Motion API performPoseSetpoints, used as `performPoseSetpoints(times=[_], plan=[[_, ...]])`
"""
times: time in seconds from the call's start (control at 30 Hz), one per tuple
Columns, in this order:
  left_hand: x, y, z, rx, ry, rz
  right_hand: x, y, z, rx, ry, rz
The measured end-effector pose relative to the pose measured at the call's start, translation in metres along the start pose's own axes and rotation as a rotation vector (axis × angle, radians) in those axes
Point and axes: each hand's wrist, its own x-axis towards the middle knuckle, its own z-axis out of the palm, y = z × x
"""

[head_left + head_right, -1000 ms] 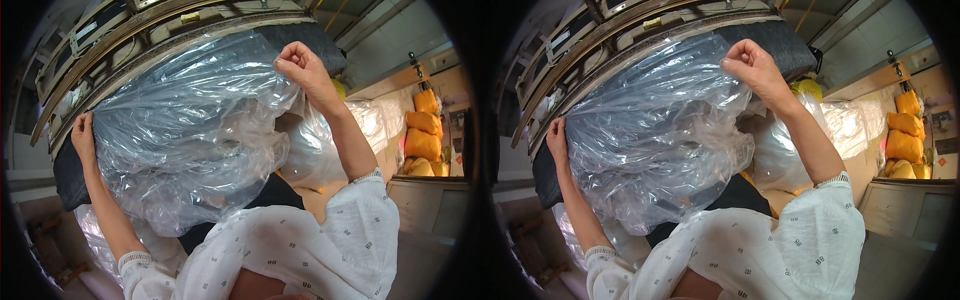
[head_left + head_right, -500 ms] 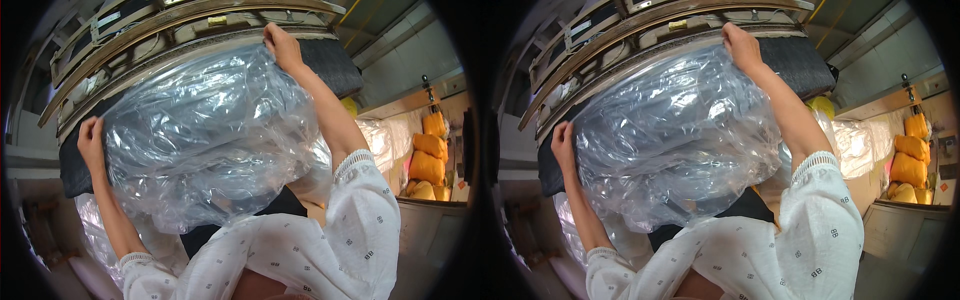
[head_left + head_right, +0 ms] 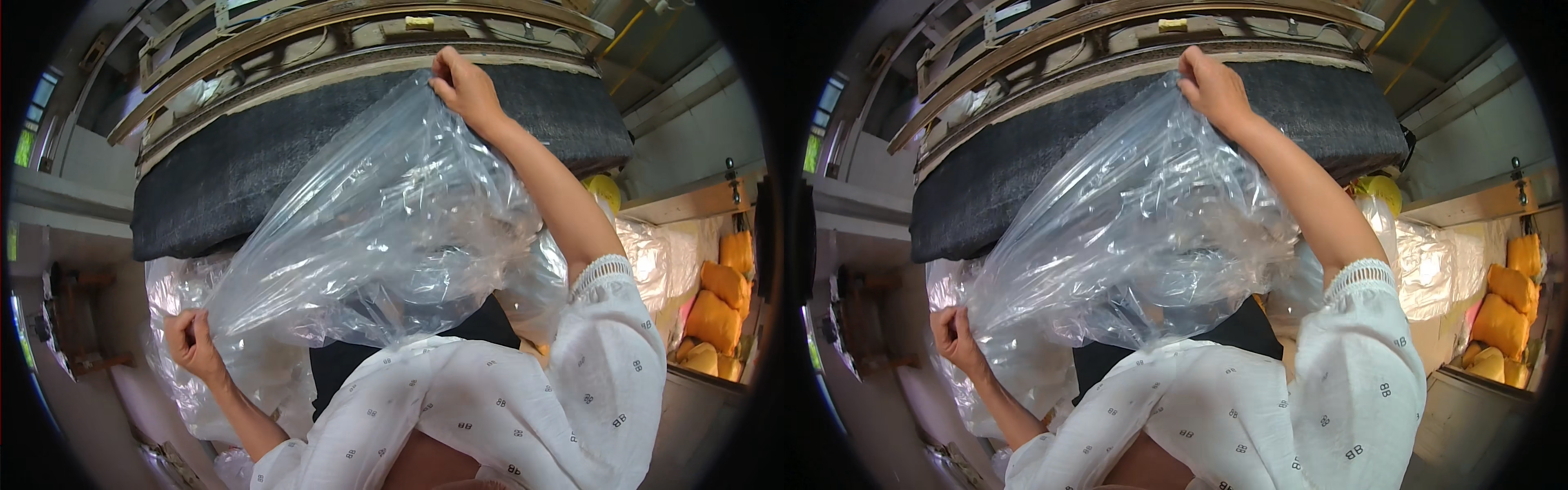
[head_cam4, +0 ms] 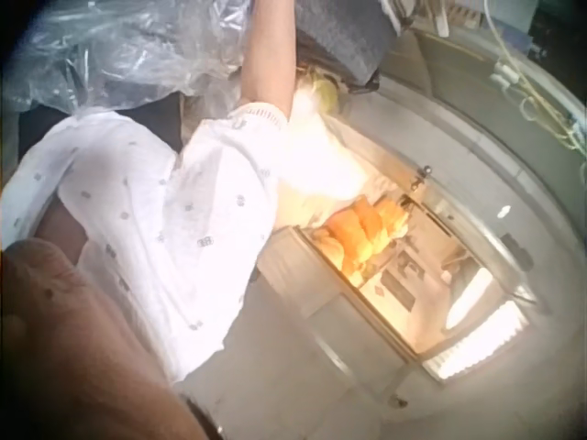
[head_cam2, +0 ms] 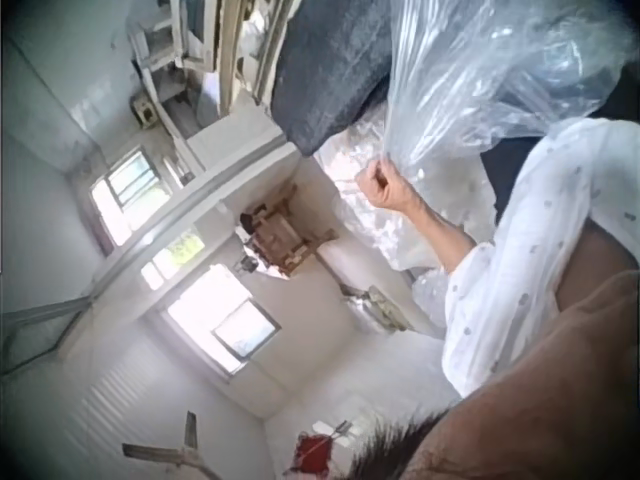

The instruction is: Wrapping a large piece of upholstered foam or furniture in plastic film.

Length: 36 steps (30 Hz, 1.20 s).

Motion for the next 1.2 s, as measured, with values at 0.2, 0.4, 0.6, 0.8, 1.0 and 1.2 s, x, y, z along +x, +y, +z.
performPoseSetpoints(times=[0.2, 0.4, 0.6, 0.8, 1.0, 1.2], plan=[[-0.073, 0.009, -0.015, 0.211, -0.165, 0.142, 0.004, -0.006, 0.005, -0.024, -0.006, 0.073], [-0.150, -0.017, 0.019, 0.185, -0.224, -0.177, 0.000, -0.010, 0.024, -0.144, 0.103, 0.028], [-0.152, -0.081, 0.032, -0.217, -0.009, -0.717, 0.004, -0.016, 0.025, -0.065, 0.069, -0.018], [0.024, -0.020, 0.023, -0.631, 0.526, -0.452, 0.039, -0.051, -0.010, 0.747, 0.430, 0.006], [0.158, -0.060, 0.099, -0.124, 0.273, -0.051, 0.042, 0.005, -0.024, 0.065, 0.661, 0.145], [0.206, -0.111, 0.184, -0.294, 0.044, -0.147, 0.026, 0.066, -0.009, 0.117, 0.590, 0.347]])
